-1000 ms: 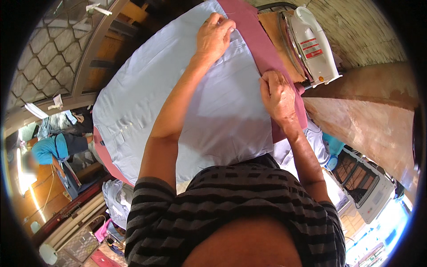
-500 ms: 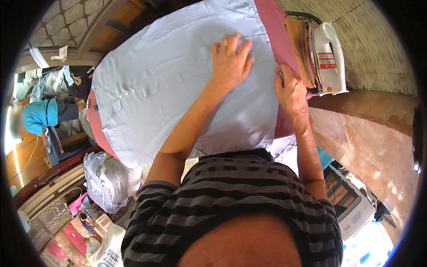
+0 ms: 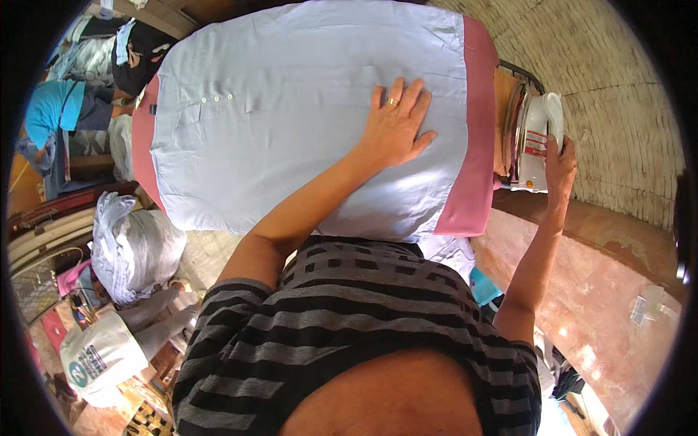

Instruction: The person irons a blue collared shirt on a padded board using an iron, pressing the sleeves and front panels.

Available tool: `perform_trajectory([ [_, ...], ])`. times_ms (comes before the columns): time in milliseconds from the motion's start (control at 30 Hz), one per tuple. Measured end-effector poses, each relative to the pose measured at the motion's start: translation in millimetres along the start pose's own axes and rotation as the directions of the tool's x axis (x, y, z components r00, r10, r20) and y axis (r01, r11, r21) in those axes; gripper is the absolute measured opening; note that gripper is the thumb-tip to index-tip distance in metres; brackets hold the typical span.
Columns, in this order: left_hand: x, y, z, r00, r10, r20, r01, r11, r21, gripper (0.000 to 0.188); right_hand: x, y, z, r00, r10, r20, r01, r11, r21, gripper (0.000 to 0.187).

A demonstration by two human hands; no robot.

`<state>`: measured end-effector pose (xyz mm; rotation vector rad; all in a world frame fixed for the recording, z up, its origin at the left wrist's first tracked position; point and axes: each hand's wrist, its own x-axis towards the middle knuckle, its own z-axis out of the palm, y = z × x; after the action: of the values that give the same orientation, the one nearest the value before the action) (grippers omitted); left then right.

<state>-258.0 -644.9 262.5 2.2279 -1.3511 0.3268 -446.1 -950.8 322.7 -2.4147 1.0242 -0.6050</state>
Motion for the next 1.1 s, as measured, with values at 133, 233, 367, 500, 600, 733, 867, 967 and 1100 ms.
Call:
perform_trajectory([
  [133,-4,-2,-2,0.997,-0.052,0.055,0.052,0.999,-0.009,0.071,22,-8,-1,0.966,0.143,0.214,-0.186,0.963,0.197,0.047],
  [233,-4,-13,-9,0.992,-0.122,0.007,0.122,0.991,-0.046,0.066,25,-18,-12,0.942,0.211,0.262,-0.251,0.959,0.132,0.053],
  [367,-18,-51,-22,0.988,-0.148,-0.041,0.149,0.988,0.035,0.053,6,-62,-33,0.973,-0.138,0.186,0.138,0.99,0.014,0.054],
  [500,-22,-73,-31,0.986,-0.162,-0.043,0.167,0.978,0.123,0.049,-5,-129,-28,0.85,-0.385,0.36,0.367,0.922,0.121,0.045],
  [600,-17,-80,-32,0.981,-0.188,-0.043,0.192,0.97,0.151,0.048,3,-156,0,0.741,-0.458,0.491,0.453,0.881,0.137,0.038],
  [733,-21,-91,-38,0.966,-0.252,-0.049,0.257,0.943,0.212,0.049,13,-171,41,0.627,-0.651,0.428,0.638,0.744,0.196,0.042],
  [867,-32,-99,-49,0.945,-0.326,-0.032,0.323,0.914,0.244,0.05,24,-193,72,0.614,-0.682,0.396,0.711,0.696,0.096,0.048],
  [967,-31,-103,-52,0.936,-0.351,-0.009,0.344,0.914,0.215,0.051,19,-205,82,0.64,-0.671,0.375,0.669,0.726,0.157,0.051],
  [1100,-15,-103,-53,0.933,-0.355,0.056,0.335,0.915,0.223,0.053,12,-190,69,0.701,-0.55,0.454,0.525,0.829,0.192,0.045],
])
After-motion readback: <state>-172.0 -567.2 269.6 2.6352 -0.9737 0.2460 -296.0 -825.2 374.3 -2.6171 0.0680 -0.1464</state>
